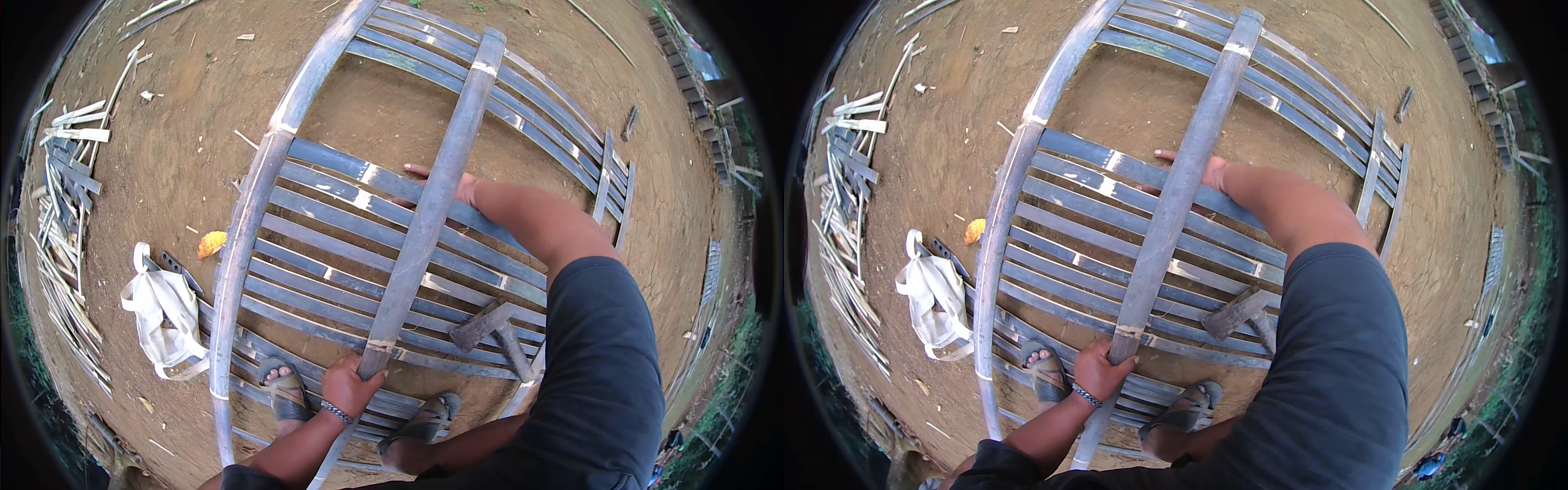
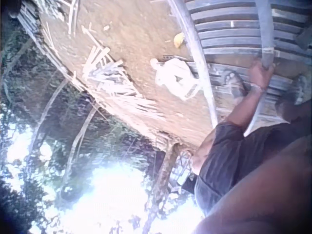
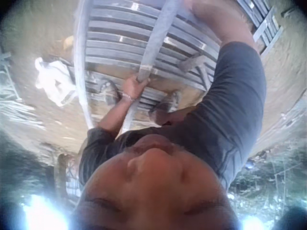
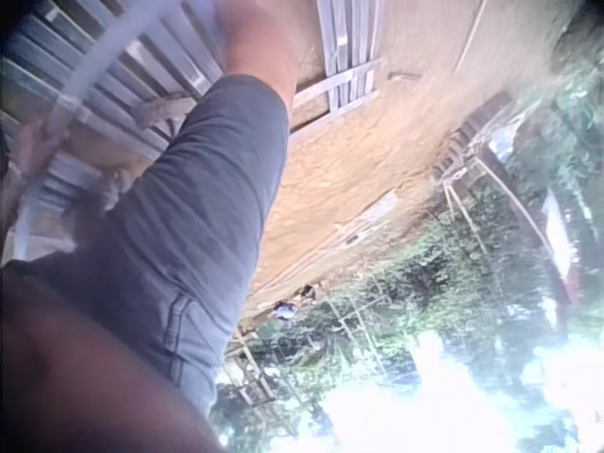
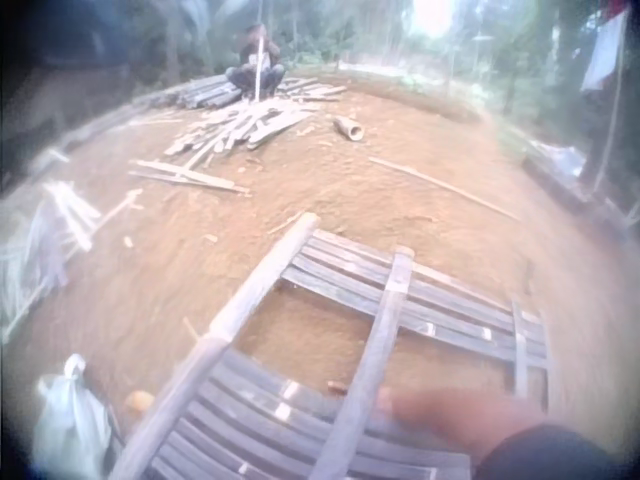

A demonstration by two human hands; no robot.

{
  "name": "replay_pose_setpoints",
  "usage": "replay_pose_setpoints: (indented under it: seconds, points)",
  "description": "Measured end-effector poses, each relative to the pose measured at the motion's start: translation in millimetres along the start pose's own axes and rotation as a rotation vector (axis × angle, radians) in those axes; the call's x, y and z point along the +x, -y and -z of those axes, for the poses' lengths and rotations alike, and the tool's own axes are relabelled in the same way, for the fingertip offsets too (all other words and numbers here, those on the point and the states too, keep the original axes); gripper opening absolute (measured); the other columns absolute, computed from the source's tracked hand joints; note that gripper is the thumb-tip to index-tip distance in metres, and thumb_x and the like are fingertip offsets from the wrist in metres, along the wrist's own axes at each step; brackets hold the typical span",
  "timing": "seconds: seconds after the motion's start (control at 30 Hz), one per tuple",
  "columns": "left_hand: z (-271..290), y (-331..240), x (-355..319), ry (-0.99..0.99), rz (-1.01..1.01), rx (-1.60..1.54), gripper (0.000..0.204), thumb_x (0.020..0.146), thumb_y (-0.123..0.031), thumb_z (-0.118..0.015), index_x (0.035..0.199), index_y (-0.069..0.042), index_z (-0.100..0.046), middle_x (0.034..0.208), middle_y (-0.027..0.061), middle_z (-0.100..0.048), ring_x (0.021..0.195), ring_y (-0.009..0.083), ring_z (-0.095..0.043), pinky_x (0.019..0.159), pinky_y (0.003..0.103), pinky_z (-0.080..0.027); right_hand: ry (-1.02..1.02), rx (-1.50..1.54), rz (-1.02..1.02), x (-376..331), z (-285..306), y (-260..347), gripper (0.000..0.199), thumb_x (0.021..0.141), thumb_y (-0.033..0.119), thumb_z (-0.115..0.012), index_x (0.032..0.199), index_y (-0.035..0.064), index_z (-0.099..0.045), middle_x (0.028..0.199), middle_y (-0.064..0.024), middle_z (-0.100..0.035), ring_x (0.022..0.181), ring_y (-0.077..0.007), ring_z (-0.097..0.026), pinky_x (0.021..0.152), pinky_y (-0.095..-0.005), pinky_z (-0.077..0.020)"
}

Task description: The person places a bamboo strip onto a lattice frame and secures it by using an axe to hammer in small pins or nails.

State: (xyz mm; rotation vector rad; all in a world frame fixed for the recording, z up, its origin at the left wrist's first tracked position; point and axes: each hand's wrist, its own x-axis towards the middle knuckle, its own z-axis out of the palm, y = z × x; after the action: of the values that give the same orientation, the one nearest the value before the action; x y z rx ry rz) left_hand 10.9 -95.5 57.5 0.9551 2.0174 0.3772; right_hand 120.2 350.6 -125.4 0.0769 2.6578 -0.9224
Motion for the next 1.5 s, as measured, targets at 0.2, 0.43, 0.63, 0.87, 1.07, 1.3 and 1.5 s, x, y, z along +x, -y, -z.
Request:
replay_pose_setpoints:
  seconds: [0.2, 0.43, 0.63, 0.87, 1.07, 1.3, 1.5]
  points:
    - [1.8, 0.7, 3.1, -0.006, 0.016, -0.013, 0.036, 0.073, -0.034, -0.086, 0.085, -0.003, -0.074, 0.083, 0.0213, -0.07, 0.081, 0.0401, -0.07, 0.074, 0.047, -0.056, -0.08, -0.449, -0.043, -34.8, 47.0, 38.9, 0.053, 0.112, 0.039, -0.033, 0.161, 0.0215, -0.036, 0.172, -0.0023, -0.025, 0.157, -0.0288, -0.025, 0.131, -0.0483, -0.0188]
    - [-5.3, 3.9, 13.9, 0.026, 0.035, 0.025, 0.037, 0.073, -0.036, -0.087, 0.086, -0.004, -0.074, 0.085, 0.0221, -0.071, 0.083, 0.0406, -0.071, 0.075, 0.047, -0.056, -0.178, -0.507, -0.226, -117.4, 56.2, 30.0, 0.051, 0.109, 0.033, -0.044, 0.159, 0.0214, -0.041, 0.169, -0.0019, -0.032, 0.156, -0.0257, -0.028, 0.13, -0.0484, -0.0207]
    - [-13.3, 10.5, 23.5, 0.056, 0.066, 0.074, 0.039, 0.074, -0.036, -0.088, 0.092, -0.004, -0.075, 0.085, 0.0203, -0.073, 0.08, 0.039, -0.072, 0.073, 0.045, -0.056, -0.618, -0.363, -0.449, -150.7, 31.8, 34.7, 0.045, 0.104, 0.029, -0.056, 0.148, 0.0193, -0.055, 0.157, -0.0059, -0.049, 0.147, -0.0305, -0.042, 0.125, -0.0488, -0.0291]
    - [-17.7, 4.8, 28.7, 0.07, 0.151, 0.146, 0.044, 0.076, -0.041, -0.087, 0.091, -0.003, -0.074, 0.084, 0.0222, -0.072, 0.078, 0.0398, -0.071, 0.072, 0.046, -0.056, -0.946, -0.173, -0.609, -132.2, 4.9, 57.2, 0.03, 0.091, 0.03, -0.073, 0.118, 0.0167, -0.074, 0.126, -0.0059, -0.066, 0.124, -0.0302, -0.057, 0.11, -0.0482, -0.0408]
    - [-31.9, 26.4, 3.9, -0.168, 0.103, 0.027, 0.035, 0.086, -0.029, -0.084, 0.1, 0.001, -0.073, 0.084, 0.0168, -0.075, 0.075, 0.027, -0.072, 0.072, 0.037, -0.055, -0.903, -0.029, -0.853, -94.9, 21.2, 79.1, 0.013, 0.091, 0.026, -0.071, 0.097, 0.0154, -0.076, 0.106, -0.0059, -0.067, 0.114, -0.0284, -0.06, 0.099, -0.0464, -0.041]
    - [-23.9, 27.7, 6.3, -0.305, 0.008, -0.163, 0.028, 0.091, -0.02, -0.079, 0.11, 0.0, -0.072, 0.089, 0.0149, -0.072, 0.078, 0.0229, -0.069, 0.071, 0.038, -0.053, -0.778, -0.145, -0.939, -74.9, 23.5, 72.4, 0.019, 0.096, 0.014, -0.054, 0.096, 0.013, -0.074, 0.11, -0.0131, -0.07, 0.114, -0.0306, -0.063, 0.099, -0.0477, -0.0423]
    - [-12.9, -33.1, 74.9, -0.46, -0.402, -0.023, 0.02, 0.093, -0.014, -0.074, 0.11, -0.004, -0.072, 0.075, 0.0102, -0.057, 0.064, 0.0258, -0.053, 0.062, 0.04, -0.045, -0.84, 0.107, -0.958, -99.0, 33.3, 63.5, 0.016, 0.094, 0.021, -0.06, 0.099, 0.0117, -0.073, 0.115, -0.0153, -0.072, 0.112, -0.0352, -0.067, 0.1, -0.0502, -0.0482]
